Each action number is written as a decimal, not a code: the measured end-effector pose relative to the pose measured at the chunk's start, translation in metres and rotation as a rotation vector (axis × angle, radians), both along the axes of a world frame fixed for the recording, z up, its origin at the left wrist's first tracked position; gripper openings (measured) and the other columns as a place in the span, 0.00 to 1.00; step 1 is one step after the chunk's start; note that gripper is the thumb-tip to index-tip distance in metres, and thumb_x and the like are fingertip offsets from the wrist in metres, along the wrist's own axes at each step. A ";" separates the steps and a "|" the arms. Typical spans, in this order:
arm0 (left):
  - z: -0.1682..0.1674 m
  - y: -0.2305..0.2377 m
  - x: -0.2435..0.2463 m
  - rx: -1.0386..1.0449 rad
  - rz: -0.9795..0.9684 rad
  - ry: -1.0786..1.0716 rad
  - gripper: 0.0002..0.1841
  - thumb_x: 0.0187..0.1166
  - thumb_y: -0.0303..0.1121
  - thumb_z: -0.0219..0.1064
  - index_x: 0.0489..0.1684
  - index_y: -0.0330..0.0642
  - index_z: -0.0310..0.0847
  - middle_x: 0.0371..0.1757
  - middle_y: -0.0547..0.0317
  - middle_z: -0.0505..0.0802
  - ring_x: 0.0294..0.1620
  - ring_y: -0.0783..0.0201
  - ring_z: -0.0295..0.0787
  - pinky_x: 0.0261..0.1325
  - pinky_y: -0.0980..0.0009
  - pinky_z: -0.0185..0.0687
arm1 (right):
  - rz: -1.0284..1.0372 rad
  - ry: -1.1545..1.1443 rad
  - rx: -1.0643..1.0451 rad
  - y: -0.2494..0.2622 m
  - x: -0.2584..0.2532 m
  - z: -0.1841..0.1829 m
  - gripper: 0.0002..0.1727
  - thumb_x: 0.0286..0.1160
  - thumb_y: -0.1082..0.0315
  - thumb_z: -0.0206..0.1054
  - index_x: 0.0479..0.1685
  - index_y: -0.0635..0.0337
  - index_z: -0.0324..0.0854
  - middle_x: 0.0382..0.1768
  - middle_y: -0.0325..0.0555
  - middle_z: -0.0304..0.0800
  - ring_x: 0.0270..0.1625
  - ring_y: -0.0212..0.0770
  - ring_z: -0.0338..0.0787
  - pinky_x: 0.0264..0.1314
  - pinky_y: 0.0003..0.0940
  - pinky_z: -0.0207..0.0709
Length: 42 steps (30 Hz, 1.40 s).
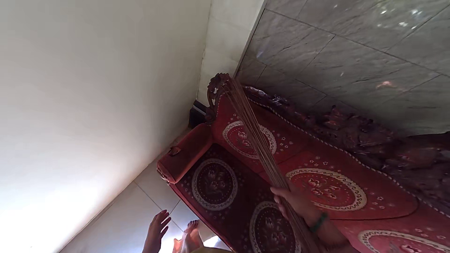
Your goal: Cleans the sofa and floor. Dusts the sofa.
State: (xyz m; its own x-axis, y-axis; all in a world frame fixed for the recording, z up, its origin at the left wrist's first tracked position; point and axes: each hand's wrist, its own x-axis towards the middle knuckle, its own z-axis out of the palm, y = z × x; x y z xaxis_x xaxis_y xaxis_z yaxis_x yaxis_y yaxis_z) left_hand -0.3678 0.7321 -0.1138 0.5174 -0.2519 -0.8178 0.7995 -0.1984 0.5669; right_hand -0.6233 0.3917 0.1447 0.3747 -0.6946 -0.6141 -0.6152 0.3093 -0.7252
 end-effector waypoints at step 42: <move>-0.002 -0.014 0.022 0.009 -0.032 -0.082 0.22 0.94 0.38 0.50 0.78 0.33 0.71 0.75 0.36 0.82 0.73 0.47 0.80 0.70 0.48 0.74 | 0.384 0.417 -0.273 -0.034 0.046 -0.088 0.42 0.88 0.59 0.61 0.97 0.41 0.41 0.47 0.62 0.87 0.31 0.52 0.89 0.37 0.51 0.86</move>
State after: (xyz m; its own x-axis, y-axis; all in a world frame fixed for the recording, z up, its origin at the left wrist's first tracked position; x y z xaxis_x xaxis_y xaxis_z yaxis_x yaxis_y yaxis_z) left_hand -0.3458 0.7180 -0.1158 0.5741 -0.2620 -0.7757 0.7439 -0.2287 0.6279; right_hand -0.5773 0.3580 0.0564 0.3953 -0.7107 -0.5820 -0.8940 -0.1520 -0.4215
